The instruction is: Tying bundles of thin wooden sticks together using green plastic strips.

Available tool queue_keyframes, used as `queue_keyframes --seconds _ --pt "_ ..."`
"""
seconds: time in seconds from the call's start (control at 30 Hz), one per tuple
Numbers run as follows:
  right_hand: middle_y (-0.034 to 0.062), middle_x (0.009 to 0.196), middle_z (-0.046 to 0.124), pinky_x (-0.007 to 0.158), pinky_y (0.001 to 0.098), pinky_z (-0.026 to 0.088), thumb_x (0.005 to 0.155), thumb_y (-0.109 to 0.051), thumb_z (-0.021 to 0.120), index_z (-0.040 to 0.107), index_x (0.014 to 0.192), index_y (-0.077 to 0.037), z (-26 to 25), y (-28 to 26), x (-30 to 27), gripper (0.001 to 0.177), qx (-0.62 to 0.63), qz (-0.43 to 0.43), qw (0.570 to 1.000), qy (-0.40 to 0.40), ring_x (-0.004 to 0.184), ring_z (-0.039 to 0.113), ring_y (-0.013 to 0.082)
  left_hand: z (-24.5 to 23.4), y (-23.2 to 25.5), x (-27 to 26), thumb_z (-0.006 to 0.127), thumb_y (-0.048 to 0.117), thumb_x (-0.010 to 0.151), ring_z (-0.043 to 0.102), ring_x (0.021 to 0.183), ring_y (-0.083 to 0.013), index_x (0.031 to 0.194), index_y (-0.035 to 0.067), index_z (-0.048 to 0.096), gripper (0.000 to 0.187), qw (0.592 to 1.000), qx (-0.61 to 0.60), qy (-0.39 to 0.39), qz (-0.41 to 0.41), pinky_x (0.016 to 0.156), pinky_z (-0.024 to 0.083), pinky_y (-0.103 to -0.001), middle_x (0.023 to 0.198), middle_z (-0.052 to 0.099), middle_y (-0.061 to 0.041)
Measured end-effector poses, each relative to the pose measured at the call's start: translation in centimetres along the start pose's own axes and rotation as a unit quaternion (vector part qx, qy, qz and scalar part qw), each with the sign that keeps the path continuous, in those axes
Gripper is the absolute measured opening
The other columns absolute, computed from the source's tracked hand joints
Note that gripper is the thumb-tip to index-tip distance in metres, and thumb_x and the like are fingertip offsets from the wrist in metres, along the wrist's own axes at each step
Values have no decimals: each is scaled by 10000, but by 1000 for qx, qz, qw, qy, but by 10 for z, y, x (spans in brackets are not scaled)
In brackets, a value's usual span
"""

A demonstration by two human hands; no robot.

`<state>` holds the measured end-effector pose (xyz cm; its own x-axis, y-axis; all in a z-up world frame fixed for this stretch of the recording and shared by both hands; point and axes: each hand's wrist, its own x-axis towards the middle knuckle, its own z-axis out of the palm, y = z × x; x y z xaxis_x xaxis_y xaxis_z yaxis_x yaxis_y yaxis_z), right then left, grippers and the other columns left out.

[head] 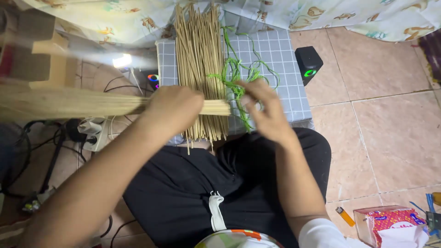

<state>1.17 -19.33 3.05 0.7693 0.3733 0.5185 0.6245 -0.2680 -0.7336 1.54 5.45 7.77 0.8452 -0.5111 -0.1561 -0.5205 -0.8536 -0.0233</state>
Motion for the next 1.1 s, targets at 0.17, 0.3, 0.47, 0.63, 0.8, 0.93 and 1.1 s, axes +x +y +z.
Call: queue_keyframes --seconds 0.17,0.3,0.47,0.63,0.8,0.93,1.1 --pt "152 939 643 718 342 572 1067 9 437 501 1456 42 19 21 -8 396 193 43 974 109 766 676 220 -25 7 -24 682 158 856 772 826 -378 956 113 747 127 989 -114 -88 -41 721 613 -523 804 752 -144" --pt "201 1031 731 648 301 565 1025 43 533 369 1442 -16 37 28 -8 452 356 116 918 128 772 720 238 -43 19 -28 605 166 915 747 975 -447 1156 48 719 292 959 -237 -151 -33 845 606 -537 995 766 -247" --pt "246 976 739 640 319 582 984 38 609 576 1154 54 55 34 -14 174 410 154 890 128 728 732 254 -42 21 -24 632 253 918 694 1111 -476 1307 -14 628 471 933 -311 -177 -35 928 572 -557 1172 720 -290" --pt "153 899 707 633 266 563 940 50 668 662 1043 24 70 30 -19 107 423 165 878 149 735 710 211 -50 22 -26 638 276 905 613 1250 -478 1444 -5 519 619 910 -362 -195 -51 1048 500 -582 1344 644 -282" --pt "222 893 711 651 310 576 791 104 754 682 1023 111 72 40 -29 243 467 119 873 77 771 702 240 -70 27 -25 623 280 945 700 511 -262 1508 -103 391 720 916 -364 -166 -35 786 626 -409 1278 636 -359" --pt "258 849 699 616 360 588 790 153 702 704 1050 90 79 50 -30 267 510 95 853 63 698 694 295 -51 25 -23 695 291 845 785 756 -361 1197 0 690 456 952 -296 -70 18 702 633 -443 1653 363 -100" --pt "171 797 712 647 287 507 801 104 712 705 945 61 74 26 -24 150 492 108 862 50 734 652 178 -66 26 -19 616 213 942 450 293 -128 1394 -111 517 565 902 -405 -150 -26 357 423 -261 594 659 -136"
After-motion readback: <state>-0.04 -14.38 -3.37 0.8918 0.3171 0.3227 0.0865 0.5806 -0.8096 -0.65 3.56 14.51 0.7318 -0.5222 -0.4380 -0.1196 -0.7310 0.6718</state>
